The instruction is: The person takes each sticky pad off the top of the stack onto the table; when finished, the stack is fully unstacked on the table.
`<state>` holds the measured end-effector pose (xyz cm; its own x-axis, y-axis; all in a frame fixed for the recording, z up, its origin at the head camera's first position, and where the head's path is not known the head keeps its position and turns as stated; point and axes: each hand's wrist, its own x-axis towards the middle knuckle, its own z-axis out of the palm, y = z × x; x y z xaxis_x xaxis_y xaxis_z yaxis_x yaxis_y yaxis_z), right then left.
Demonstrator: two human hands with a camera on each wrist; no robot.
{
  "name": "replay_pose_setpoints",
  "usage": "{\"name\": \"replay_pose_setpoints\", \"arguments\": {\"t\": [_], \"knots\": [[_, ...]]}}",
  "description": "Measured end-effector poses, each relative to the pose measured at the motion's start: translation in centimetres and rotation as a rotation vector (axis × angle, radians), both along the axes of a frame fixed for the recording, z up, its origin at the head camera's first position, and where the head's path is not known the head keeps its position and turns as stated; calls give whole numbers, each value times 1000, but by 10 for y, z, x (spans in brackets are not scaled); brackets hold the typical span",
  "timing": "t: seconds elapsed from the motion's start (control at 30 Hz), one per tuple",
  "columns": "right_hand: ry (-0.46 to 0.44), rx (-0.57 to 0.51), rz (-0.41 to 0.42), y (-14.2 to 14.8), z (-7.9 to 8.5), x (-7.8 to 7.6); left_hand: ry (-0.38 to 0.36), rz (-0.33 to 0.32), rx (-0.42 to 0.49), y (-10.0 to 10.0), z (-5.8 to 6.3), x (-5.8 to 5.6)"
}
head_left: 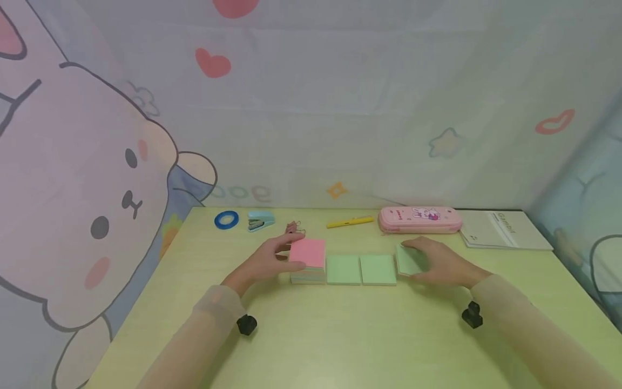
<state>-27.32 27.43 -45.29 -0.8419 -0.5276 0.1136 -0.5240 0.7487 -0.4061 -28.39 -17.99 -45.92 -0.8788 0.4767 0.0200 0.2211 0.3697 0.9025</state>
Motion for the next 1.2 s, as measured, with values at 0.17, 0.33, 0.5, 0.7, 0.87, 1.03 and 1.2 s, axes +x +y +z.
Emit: {"name": "replay_pose_setpoints", "arguments": {"t": [0.17, 0.33, 0.5, 0.7, 0.87, 1.03, 1.2], "knots": [[-56, -3, 13, 7, -4, 3, 12, 0, 2, -2, -1, -2], [-84, 6, 33, 7, -7, 3, 16, -7, 8, -2, -3, -4], [-88, 15, 35, 6, -8, 2, 13, -10, 7, 0, -2, -3], [-99, 14, 37, 4, -7, 3, 4, -4, 5, 1, 1, 0], [-100, 16, 33, 3, -8, 3, -4, -4, 10, 1, 3, 1], [-94, 16, 40, 3, -9, 2, -6, -4, 6, 1, 3, 1], [-97, 22, 40, 3, -10, 1, 1, 1, -5, 1, 0, 0]]}}
